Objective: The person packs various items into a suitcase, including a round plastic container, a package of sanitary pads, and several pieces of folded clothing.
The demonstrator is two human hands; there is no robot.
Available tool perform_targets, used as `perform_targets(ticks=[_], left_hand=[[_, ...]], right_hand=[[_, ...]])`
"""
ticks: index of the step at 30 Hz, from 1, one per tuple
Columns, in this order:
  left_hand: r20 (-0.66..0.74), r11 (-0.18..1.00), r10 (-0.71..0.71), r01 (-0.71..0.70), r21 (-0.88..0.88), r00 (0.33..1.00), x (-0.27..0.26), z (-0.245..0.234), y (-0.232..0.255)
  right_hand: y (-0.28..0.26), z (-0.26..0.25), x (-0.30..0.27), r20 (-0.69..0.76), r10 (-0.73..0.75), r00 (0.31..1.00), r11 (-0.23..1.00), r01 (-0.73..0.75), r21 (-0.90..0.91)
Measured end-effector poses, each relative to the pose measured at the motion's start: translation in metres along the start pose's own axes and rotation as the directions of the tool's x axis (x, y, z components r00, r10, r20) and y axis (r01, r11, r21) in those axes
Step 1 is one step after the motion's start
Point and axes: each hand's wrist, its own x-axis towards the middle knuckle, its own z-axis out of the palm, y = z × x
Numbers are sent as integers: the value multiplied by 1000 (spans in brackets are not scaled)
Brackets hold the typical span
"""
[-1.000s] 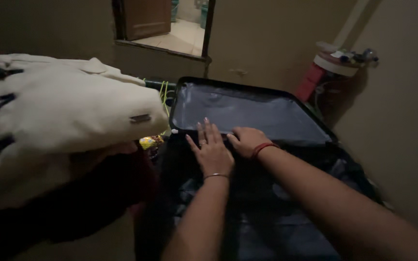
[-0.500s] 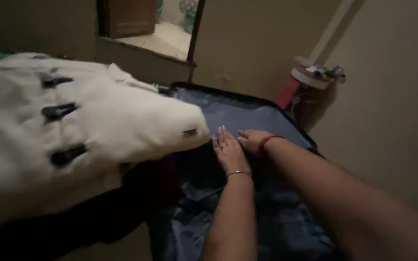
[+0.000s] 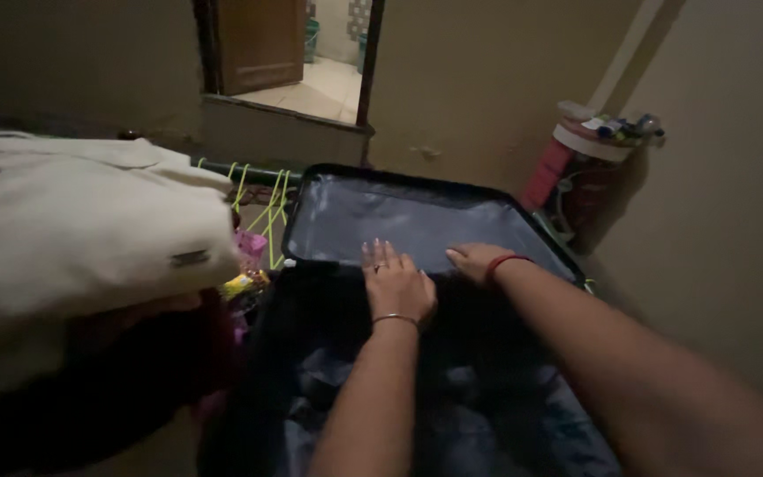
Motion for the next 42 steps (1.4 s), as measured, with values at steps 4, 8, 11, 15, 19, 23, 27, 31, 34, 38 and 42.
perform_targets(ticks=[4, 8, 11, 15, 19, 23, 27, 31, 34, 38, 42], left_hand=[[3, 1000, 2, -2, 26, 1000, 9, 3, -4], [18, 999, -5, 5, 45, 1000, 21, 4, 4], [115, 998, -53, 49, 36, 992, 36, 6, 22], [104, 999, 37, -35, -23, 994, 36, 13, 44], [147, 996, 80, -73, -52, 986, 32, 8, 51], [139, 997, 77, -72, -39, 987, 29, 2, 52], [214, 997, 79, -78, -15, 974, 29, -1, 53], [156, 998, 66, -66, -5, 985, 26, 1, 54], [190, 998, 53, -59, 27, 980, 27, 4, 56], [140, 999, 47, -50, 22, 989, 26, 8, 55], [152, 999, 37, -38, 5, 988, 27, 13, 53]], right_hand=[[43, 12, 23, 52, 129, 990, 992, -129, 10], [111, 46, 70, 109, 141, 984, 989, -134, -67], [136, 52, 90, 102, 148, 984, 984, -136, -118], [130, 39, 73, 84, 423, 902, 899, -406, -164], [115, 28, 66, 49, 554, 831, 824, -539, -174], [112, 22, 72, -22, 630, 776, 764, -625, -160], [119, 15, 67, -91, 670, 737, 725, -676, -133], [129, 8, 48, -134, 669, 731, 718, -682, -139], [132, 6, 37, -172, 633, 755, 738, -656, -159], [131, 9, 46, -233, 544, 806, 773, -589, -236], [117, 4, 54, -286, 496, 820, 817, -553, -165]])
